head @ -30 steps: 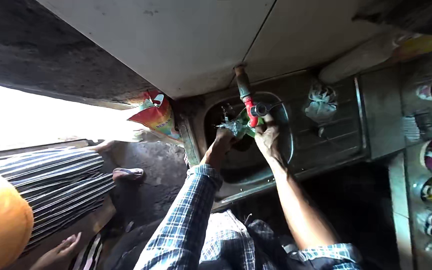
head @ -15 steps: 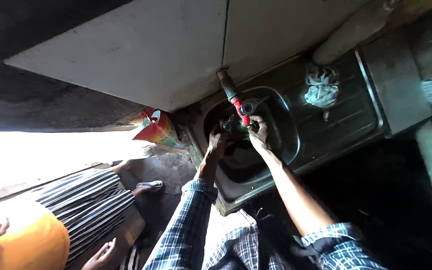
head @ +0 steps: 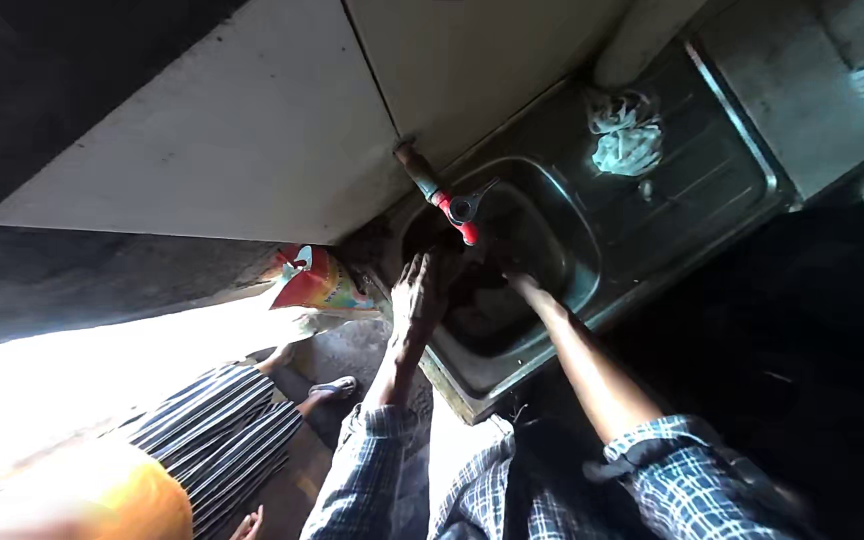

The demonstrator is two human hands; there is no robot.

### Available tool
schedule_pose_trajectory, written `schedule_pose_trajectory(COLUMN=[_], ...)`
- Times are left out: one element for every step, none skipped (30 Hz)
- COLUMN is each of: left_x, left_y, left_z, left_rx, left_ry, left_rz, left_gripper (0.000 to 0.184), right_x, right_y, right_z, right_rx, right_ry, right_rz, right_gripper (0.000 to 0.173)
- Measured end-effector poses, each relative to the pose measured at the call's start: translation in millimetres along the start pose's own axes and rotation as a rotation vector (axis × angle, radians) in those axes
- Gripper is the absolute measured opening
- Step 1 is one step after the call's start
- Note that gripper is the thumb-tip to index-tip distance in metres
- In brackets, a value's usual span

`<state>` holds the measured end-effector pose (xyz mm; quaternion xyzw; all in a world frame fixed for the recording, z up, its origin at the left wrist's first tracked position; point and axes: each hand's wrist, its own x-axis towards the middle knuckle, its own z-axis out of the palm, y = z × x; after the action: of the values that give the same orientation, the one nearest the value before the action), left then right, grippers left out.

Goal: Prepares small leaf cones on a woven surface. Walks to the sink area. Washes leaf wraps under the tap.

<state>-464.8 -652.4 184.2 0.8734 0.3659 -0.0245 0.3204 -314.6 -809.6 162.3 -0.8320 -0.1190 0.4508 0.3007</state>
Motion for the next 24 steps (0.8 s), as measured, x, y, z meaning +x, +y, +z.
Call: schedule_pose_trajectory(left_x=[-2,-3,-3,-4,-6,-10,-16,-20,-25,-29,-33,-37,-40,-41,-40,-37,-33,-30,-27,-24,-23,-22,-22,-23], left_y=[0,0,0,-2,-7,-13,-18,-20,-19,-18,-15,-14,-14,-17,-22,-27,-31,-31,-31,-29,-25,-22,-19,-17], left_z=[-4,-7,-10,-12,-12,-10,-10,-10,-12,-14,-16,-18,-21,-21,-18,-13,-10,-7,-4,-2,-2,-2,-4,-6], left_rx=[0.009,-0.05,-0.128,-0.212,-0.33,-0.482,-0.645,-0.794,-0.912,-1.001,-1.069,-1.117,-1.143,-1.137,-1.089,-0.998,-0.88,-0.771,-0.704,-0.686,-0.689,-0.706,-0.718,-0.718], left_ry=[0.046,0.09,0.126,0.14,0.138,0.124,0.107,0.106,0.107,0.1,0.097,0.076,0.045,0.023,0.011,0.001,-0.01,-0.017,-0.023,-0.024,-0.017,-0.003,0.017,0.042], left_rz=[0.006,-0.052,-0.131,-0.193,-0.23,-0.258,-0.279,-0.296,-0.306,-0.312,-0.335,-0.352,-0.36,-0.352,-0.331,-0.298,-0.26,-0.241,-0.241,-0.254,-0.268,-0.283,-0.29,-0.293], left_gripper=[0.055,0.053,0.056,0.065,0.077,0.087,0.094,0.097,0.099,0.099,0.099,0.097,0.095,0.093,0.09,0.086,0.081,0.076,0.074,0.073,0.072,0.073,0.074,0.075], right_x=[14,26,36,45,53,58,59,63,67,68,67,68,70,70,64,51,33,15,-3,-11,-12,-7,6,18], right_y=[11,22,32,41,45,48,49,55,61,64,64,67,68,64,59,51,42,32,18,11,4,-5,-12,-22], right_z=[0,0,4,10,16,22,30,40,49,53,55,57,59,58,55,49,39,29,17,12,11,14,18,21], right_rx=[-0.083,-0.143,-0.169,-0.173,-0.159,-0.118,-0.055,0.005,0.052,0.042,-0.009,-0.071,-0.126,-0.124,-0.143,-0.198,-0.255,-0.282,-0.247,-0.176,-0.092,-0.001,0.059,0.079], right_ry=[0.009,0.018,0.026,0.047,0.05,0.054,0.055,0.081,0.11,0.121,0.134,0.146,0.178,0.172,0.187,0.214,0.224,0.213,0.174,0.174,0.173,0.184,0.163,0.14], right_rz=[-0.016,-0.019,0.014,0.059,0.114,0.154,0.181,0.196,0.21,0.227,0.233,0.232,0.217,0.205,0.158,0.078,-0.02,-0.091,-0.125,-0.172,-0.217,-0.255,-0.264,-0.261], right_gripper=[0.045,0.045,0.045,0.048,0.054,0.064,0.07,0.07,0.068,0.065,0.062,0.059,0.056,0.058,0.061,0.063,0.061,0.057,0.058,0.06,0.057,0.056,0.058,0.055])
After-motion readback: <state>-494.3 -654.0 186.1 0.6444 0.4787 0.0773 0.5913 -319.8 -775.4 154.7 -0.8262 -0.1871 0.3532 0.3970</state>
